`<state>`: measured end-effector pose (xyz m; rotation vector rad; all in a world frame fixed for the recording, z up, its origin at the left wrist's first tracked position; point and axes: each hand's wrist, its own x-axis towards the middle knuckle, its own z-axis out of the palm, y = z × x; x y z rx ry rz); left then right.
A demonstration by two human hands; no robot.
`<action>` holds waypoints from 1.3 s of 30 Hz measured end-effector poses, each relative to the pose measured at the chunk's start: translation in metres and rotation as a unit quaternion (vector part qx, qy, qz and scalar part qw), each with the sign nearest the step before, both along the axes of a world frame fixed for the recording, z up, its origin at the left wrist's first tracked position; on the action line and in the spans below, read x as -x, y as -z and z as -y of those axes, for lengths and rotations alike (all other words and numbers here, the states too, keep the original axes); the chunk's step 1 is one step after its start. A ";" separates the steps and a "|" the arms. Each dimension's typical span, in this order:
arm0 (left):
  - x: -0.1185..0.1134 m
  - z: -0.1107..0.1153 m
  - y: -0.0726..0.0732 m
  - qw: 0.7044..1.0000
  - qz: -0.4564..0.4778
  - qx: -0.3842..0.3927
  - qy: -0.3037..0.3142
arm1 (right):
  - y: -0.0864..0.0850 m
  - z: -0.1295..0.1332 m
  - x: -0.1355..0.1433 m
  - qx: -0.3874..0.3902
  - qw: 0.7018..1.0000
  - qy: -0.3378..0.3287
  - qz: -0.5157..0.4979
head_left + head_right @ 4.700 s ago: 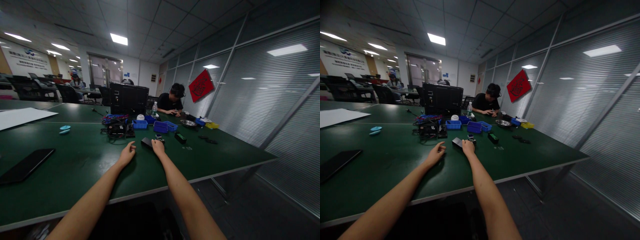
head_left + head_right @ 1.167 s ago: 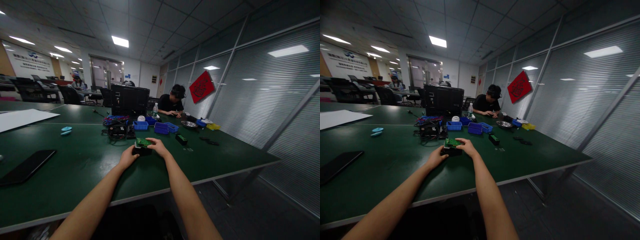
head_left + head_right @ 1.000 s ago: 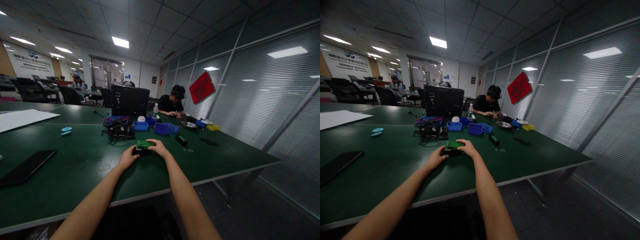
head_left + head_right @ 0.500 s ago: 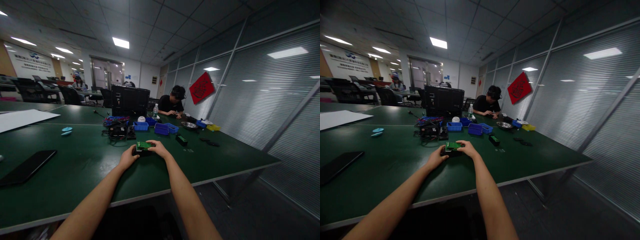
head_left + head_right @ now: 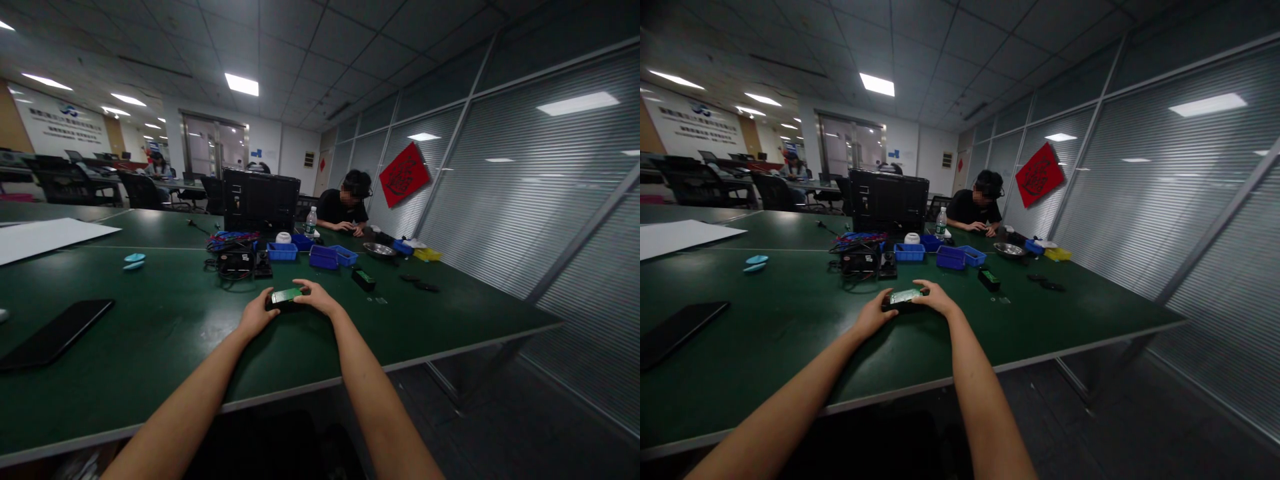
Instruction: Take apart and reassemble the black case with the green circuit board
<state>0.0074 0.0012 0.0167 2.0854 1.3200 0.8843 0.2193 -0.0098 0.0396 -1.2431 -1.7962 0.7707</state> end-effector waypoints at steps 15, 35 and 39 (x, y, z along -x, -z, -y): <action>0.000 0.004 -0.004 1.000 -0.008 0.008 -0.002 | -0.002 0.000 0.001 -0.003 1.000 -0.003 0.017; 0.001 -0.009 0.013 0.999 0.031 -0.006 0.002 | 0.010 -0.013 -0.016 0.019 0.974 0.204 0.095; 0.001 -0.010 0.015 0.999 0.030 -0.008 0.007 | 0.015 -0.014 -0.048 0.076 0.894 0.428 0.107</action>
